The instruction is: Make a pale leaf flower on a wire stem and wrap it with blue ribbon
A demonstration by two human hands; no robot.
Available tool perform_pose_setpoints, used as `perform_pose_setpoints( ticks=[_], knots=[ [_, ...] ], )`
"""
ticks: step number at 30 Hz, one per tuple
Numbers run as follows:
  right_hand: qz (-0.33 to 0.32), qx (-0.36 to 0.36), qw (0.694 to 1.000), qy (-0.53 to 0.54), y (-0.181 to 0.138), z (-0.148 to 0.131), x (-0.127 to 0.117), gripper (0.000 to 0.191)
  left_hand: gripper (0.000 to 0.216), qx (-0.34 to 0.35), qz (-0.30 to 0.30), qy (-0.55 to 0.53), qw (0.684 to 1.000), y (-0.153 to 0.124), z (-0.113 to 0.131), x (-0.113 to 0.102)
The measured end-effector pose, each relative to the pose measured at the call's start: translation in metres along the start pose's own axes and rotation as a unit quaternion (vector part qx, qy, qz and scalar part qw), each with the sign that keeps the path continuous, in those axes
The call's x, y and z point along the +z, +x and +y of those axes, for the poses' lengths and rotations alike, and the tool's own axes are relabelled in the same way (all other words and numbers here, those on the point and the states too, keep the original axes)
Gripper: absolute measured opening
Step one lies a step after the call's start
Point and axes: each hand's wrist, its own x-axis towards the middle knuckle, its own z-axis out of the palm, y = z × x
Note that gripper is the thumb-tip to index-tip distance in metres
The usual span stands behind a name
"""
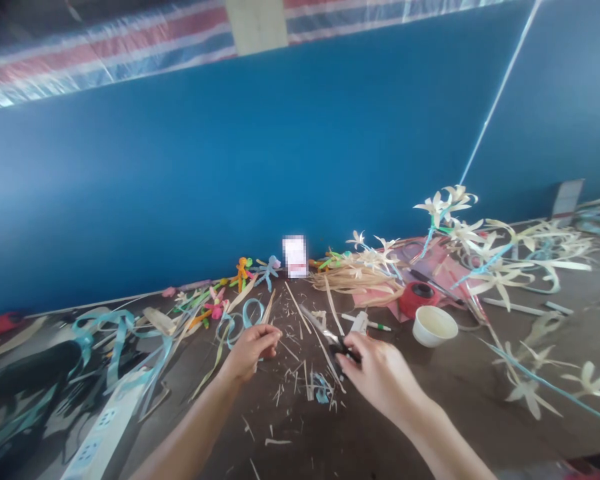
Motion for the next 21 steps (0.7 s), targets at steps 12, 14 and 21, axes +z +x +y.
perform_pose_setpoints(
  ticks=[12, 14, 21],
  knots=[
    [-0.038, 0.292, 0.948, -0.116, -0.091, 0.131, 0.002, 0.028, 0.018, -0.078, -0.014, -0.201, 0.977, -0.01, 0.003, 0.007],
    [-0.038, 0.29, 0.949, -0.116, -0.091, 0.14, 0.006, 0.028, 0.019, -0.086, -0.016, -0.213, 0.973, -0.01, 0.003, 0.008],
    [-0.032, 0.239, 0.962, -0.125, -0.078, 0.167, 0.007, 0.026, 0.02, -0.068, -0.004, -0.198, 0.978, -0.015, 0.003, 0.006]
  ],
)
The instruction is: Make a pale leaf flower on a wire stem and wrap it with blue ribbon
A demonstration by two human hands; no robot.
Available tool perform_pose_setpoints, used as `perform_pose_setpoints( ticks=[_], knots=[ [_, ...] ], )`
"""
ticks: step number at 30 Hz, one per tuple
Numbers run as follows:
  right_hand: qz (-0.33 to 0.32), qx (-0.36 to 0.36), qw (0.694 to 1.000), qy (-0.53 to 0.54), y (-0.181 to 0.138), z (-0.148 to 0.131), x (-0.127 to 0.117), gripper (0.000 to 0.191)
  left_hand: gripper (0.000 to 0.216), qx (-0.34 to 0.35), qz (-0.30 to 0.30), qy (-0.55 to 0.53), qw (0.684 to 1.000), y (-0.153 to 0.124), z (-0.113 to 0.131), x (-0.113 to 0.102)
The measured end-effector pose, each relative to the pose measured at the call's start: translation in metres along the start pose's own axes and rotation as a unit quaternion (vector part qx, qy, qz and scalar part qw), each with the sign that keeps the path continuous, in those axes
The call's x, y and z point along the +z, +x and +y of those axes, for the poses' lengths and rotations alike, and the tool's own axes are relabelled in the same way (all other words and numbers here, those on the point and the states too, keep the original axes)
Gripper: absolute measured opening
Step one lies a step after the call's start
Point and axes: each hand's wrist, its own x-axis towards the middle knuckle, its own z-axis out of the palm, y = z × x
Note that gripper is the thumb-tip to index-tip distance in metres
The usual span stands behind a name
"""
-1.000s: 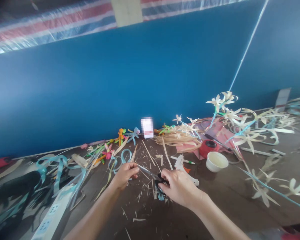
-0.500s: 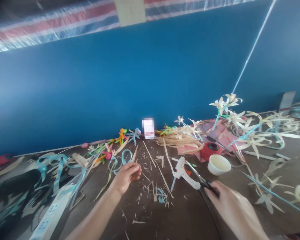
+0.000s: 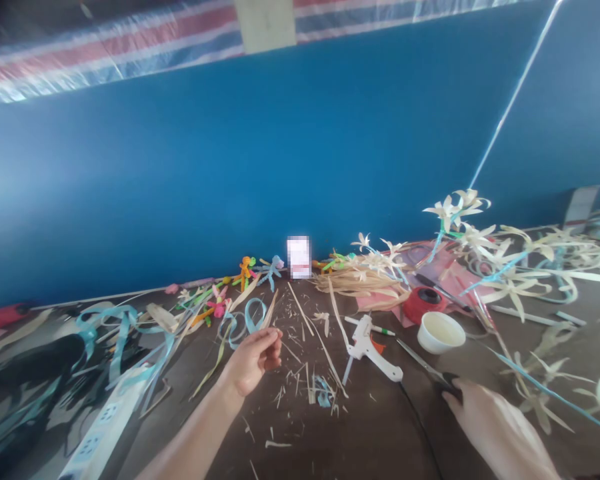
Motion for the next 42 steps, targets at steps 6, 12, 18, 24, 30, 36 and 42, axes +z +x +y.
perform_pose_setpoints(
  ticks=[6, 12, 18, 24, 30, 36, 42],
  knots=[
    [0.067, -0.005, 0.998, 0.0, -0.001, -0.066, -0.034, 0.023, 0.022, 0.034, -0.005, 0.059, 0.998, -0.005, -0.004, 0.002],
    [-0.01, -0.225, 0.922, 0.314, -0.017, -0.197, -0.042, 0.021, 0.025, 0.039, -0.033, 0.135, 0.99, -0.011, -0.016, 0.017],
    [-0.085, -0.278, 0.861, 0.418, -0.022, -0.248, -0.025, 0.019, 0.03, 0.037, -0.07, 0.174, 0.982, -0.022, -0.024, 0.019],
    [-0.091, -0.274, 0.872, 0.396, -0.02, -0.247, -0.021, 0.009, 0.029, 0.009, -0.071, 0.153, 0.986, -0.024, -0.027, 0.013],
    [-0.098, -0.299, 0.877, 0.363, -0.015, -0.244, -0.027, 0.007, 0.026, -0.001, -0.096, 0.147, 0.984, -0.022, -0.027, 0.012],
    [-0.133, -0.3, 0.88, 0.344, -0.008, -0.244, -0.033, 0.01, 0.025, 0.016, -0.089, 0.175, 0.98, -0.022, -0.027, 0.012],
    [-0.125, -0.305, 0.895, 0.3, -0.001, -0.244, -0.037, 0.012, 0.022, 0.107, -0.022, 0.268, 0.957, -0.015, -0.037, 0.008]
  ],
)
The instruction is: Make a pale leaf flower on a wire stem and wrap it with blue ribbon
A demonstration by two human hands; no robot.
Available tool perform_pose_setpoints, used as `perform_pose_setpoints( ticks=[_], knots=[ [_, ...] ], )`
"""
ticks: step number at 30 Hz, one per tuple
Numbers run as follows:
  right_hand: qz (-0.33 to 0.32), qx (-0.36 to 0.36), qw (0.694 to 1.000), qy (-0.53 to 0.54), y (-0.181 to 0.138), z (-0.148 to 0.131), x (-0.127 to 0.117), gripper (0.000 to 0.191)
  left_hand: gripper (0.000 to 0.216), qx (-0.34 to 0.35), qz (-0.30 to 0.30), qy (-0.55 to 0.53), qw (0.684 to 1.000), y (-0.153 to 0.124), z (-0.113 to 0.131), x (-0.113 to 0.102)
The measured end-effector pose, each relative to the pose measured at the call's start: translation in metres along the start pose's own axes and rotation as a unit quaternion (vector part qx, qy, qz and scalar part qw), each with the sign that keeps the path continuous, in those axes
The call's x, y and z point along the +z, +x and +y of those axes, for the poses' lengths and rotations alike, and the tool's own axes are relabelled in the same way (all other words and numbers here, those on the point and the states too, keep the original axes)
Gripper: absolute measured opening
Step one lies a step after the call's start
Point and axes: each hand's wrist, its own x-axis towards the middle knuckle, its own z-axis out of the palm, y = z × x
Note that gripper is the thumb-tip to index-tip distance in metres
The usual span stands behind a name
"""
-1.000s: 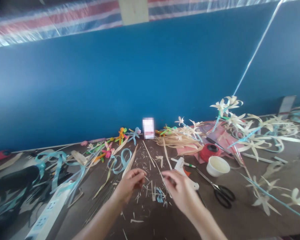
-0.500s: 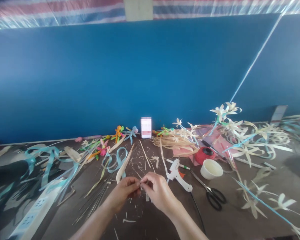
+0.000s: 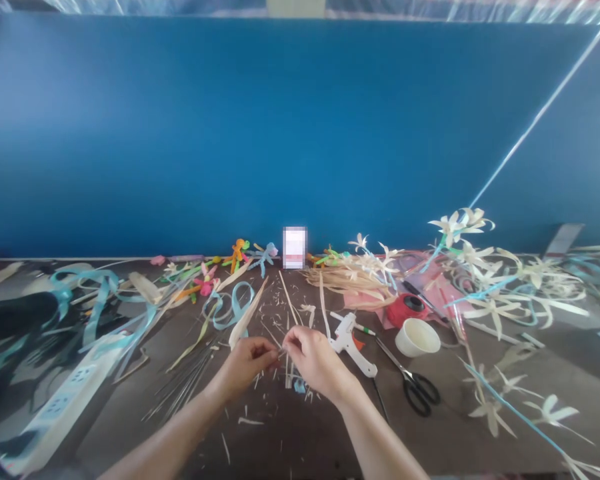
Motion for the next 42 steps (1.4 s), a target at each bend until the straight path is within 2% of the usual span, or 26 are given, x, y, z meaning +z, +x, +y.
perform_pose_setpoints(
  ticks=[2, 6, 11, 20, 25, 27, 29, 32, 37, 42],
  knots=[
    [-0.001, 0.005, 1.0, -0.004, 0.002, 0.0, -0.001, 0.013, 0.021, 0.004, 0.006, -0.005, 1.0, 0.002, -0.004, 0.0],
    [-0.001, 0.013, 1.0, -0.002, 0.008, 0.0, -0.005, 0.015, 0.018, -0.033, -0.017, -0.062, 0.997, 0.004, -0.004, -0.001],
    [-0.017, 0.002, 0.999, -0.031, 0.011, -0.002, -0.009, 0.015, 0.024, -0.041, 0.022, -0.097, 0.994, 0.007, 0.001, -0.002],
    [-0.022, -0.007, 0.999, -0.042, 0.002, 0.003, 0.004, 0.013, 0.022, 0.005, 0.011, 0.056, 0.998, 0.004, -0.008, 0.004],
    [-0.015, 0.026, 0.999, -0.042, 0.003, 0.019, 0.001, 0.015, 0.022, 0.04, 0.046, 0.096, 0.994, -0.003, -0.012, 0.003],
    [0.027, 0.055, 0.994, -0.089, 0.009, 0.031, -0.009, 0.019, 0.023, 0.015, 0.073, 0.06, 0.995, -0.004, -0.017, -0.001],
    [0.054, 0.097, 0.976, -0.186, 0.018, 0.043, -0.021, 0.021, 0.023, -0.022, 0.101, -0.006, 0.995, -0.004, -0.022, -0.007],
    [0.036, 0.146, 0.946, -0.288, 0.034, 0.061, -0.03, 0.022, 0.023, -0.06, 0.123, -0.087, 0.987, -0.005, -0.026, -0.015],
    [-0.009, 0.182, 0.927, -0.326, 0.055, 0.075, -0.012, 0.021, 0.024, -0.08, 0.126, -0.125, 0.981, -0.007, -0.021, -0.013],
    [-0.035, 0.192, 0.918, -0.344, 0.061, 0.079, 0.005, 0.021, 0.023, -0.091, 0.119, -0.167, 0.975, -0.004, -0.019, -0.005]
  ],
)
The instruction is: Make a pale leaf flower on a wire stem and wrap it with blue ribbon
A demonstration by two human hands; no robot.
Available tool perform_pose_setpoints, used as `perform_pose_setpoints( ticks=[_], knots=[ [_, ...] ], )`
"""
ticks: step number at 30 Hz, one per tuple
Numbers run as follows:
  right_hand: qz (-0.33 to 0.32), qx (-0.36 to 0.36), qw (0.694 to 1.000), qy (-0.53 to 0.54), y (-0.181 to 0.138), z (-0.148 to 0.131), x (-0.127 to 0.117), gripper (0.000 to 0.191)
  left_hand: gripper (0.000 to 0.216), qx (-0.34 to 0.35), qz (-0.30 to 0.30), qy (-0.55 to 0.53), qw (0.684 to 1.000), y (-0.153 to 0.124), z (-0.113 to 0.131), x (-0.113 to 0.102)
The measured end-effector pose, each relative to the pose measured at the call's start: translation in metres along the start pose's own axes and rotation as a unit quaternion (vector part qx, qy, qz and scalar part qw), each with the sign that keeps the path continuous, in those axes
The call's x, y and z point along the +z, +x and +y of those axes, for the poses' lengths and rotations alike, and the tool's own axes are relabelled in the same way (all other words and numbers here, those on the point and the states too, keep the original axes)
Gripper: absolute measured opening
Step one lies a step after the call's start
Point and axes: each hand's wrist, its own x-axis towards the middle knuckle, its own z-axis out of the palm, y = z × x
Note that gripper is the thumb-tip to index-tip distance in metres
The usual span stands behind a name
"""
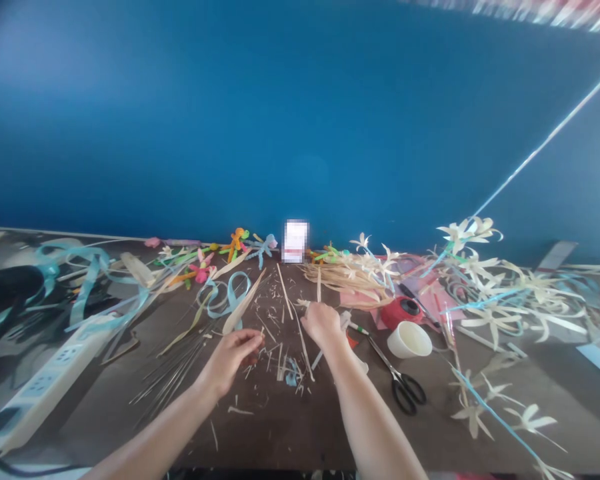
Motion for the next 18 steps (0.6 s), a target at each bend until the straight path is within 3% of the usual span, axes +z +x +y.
perform_pose_setpoints(
  ticks=[8, 13, 18],
  knots=[
    [0.034, 0.014, 0.998, 0.052, -0.011, 0.001, 0.006, 0.014, 0.022, -0.009, -0.013, -0.023, 1.0, 0.001, -0.001, 0.007],
    [0.09, -0.009, 0.983, 0.161, -0.027, -0.001, 0.004, 0.016, 0.021, -0.011, -0.025, -0.053, 0.998, 0.005, -0.003, 0.014],
    [0.1, -0.052, 0.952, 0.283, -0.044, -0.015, 0.005, 0.021, 0.023, -0.018, -0.031, -0.106, 0.994, 0.01, -0.004, 0.023]
  ],
)
